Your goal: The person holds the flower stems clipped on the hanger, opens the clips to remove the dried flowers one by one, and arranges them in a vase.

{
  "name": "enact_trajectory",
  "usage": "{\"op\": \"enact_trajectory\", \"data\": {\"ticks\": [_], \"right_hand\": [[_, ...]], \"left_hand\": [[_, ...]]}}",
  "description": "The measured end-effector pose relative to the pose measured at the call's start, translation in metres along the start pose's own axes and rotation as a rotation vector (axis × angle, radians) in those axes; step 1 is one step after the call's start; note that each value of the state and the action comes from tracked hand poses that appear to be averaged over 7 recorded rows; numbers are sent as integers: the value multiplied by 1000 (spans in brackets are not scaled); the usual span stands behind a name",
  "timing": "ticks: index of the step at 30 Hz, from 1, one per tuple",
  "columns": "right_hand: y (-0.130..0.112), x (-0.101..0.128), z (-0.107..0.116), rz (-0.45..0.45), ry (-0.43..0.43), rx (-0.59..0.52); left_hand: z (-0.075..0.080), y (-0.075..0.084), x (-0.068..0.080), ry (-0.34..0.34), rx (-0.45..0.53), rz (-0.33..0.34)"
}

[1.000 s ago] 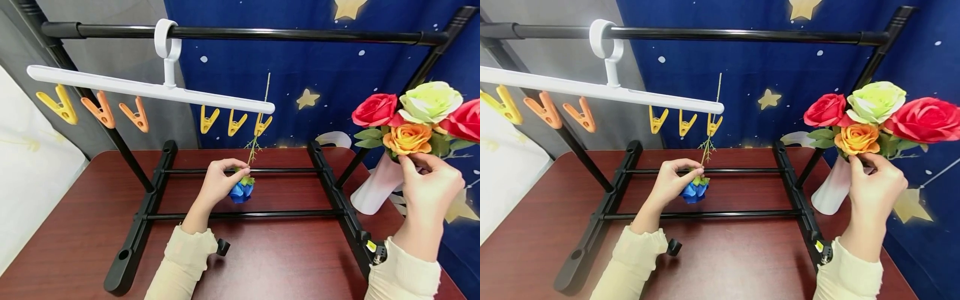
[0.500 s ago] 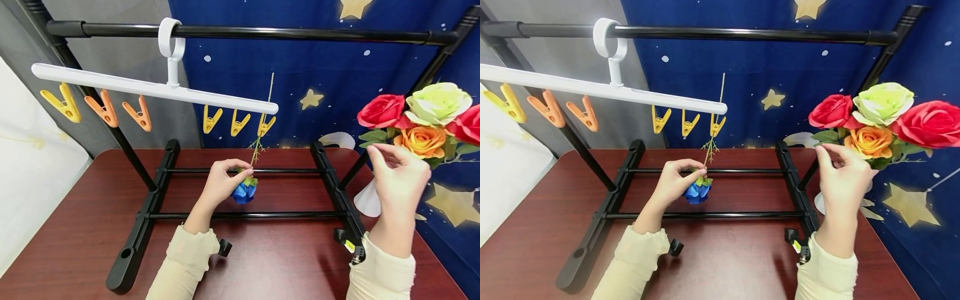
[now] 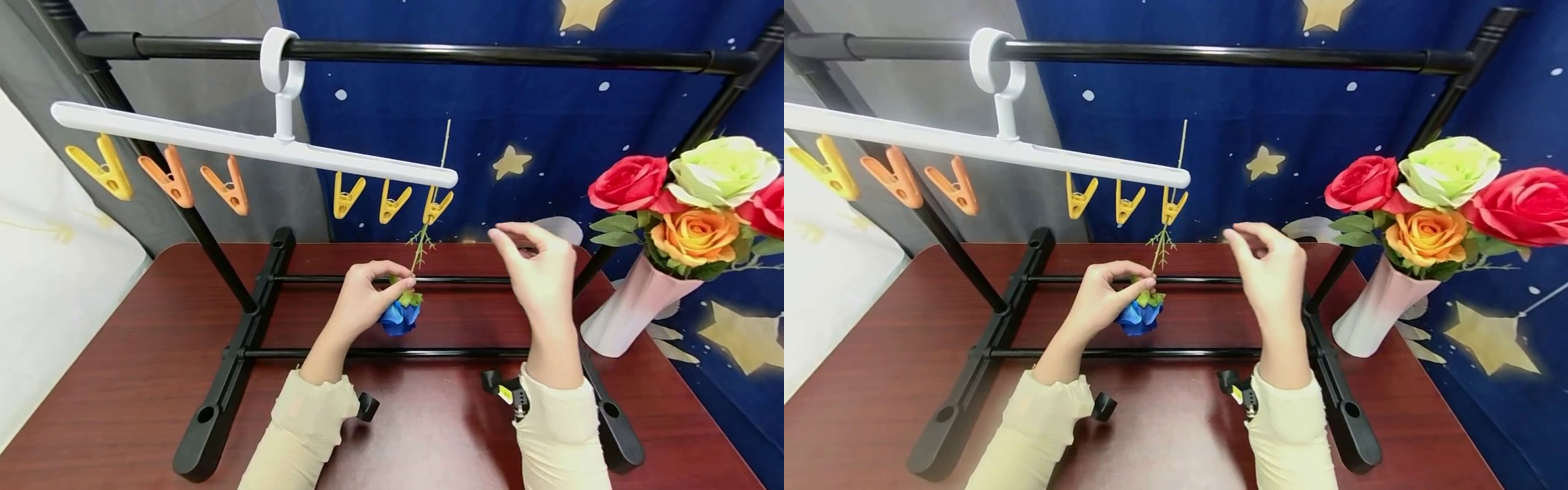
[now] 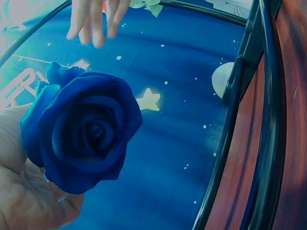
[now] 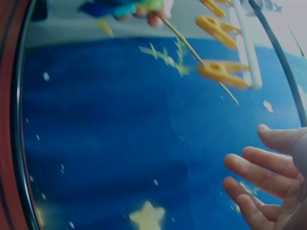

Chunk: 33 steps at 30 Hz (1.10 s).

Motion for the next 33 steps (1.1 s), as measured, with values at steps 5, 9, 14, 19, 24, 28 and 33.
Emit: {"op": "enact_trajectory", "data": {"ticks": [5,9,14,19,24,28,33], "right_hand": [[-12,-4,-27,24,-110,-30],[-24,-10,-41,67,-142,23],[-40,-18,-51,156,-129,95],[-53,-19,-60,241,-69,137],[-57,-17,-65,254,-21,165],[-59,-17,-66,244,-6,196],[-63,-19,-67,201,-12,237]], "left_hand": [[-1,1,1,2,-8,1],[-1,1,1,2,-15,-2],[-1,2,1,7,-42,-13],[0,0,1,6,-62,-7],[0,-1,1,11,-63,-3],[0,-2,1,13,-63,1],[1,0,1,19,-85,-13]]}}
Point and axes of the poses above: each hand's wrist, its own x-axis away from the middle knuckle, its own z-axis out of the back of the hand, y = z × x, the point moved 6 cm from there along -x, towards the middle knuckle, and after that the axes turned 9 degrees about x, right-handed, at the moved point
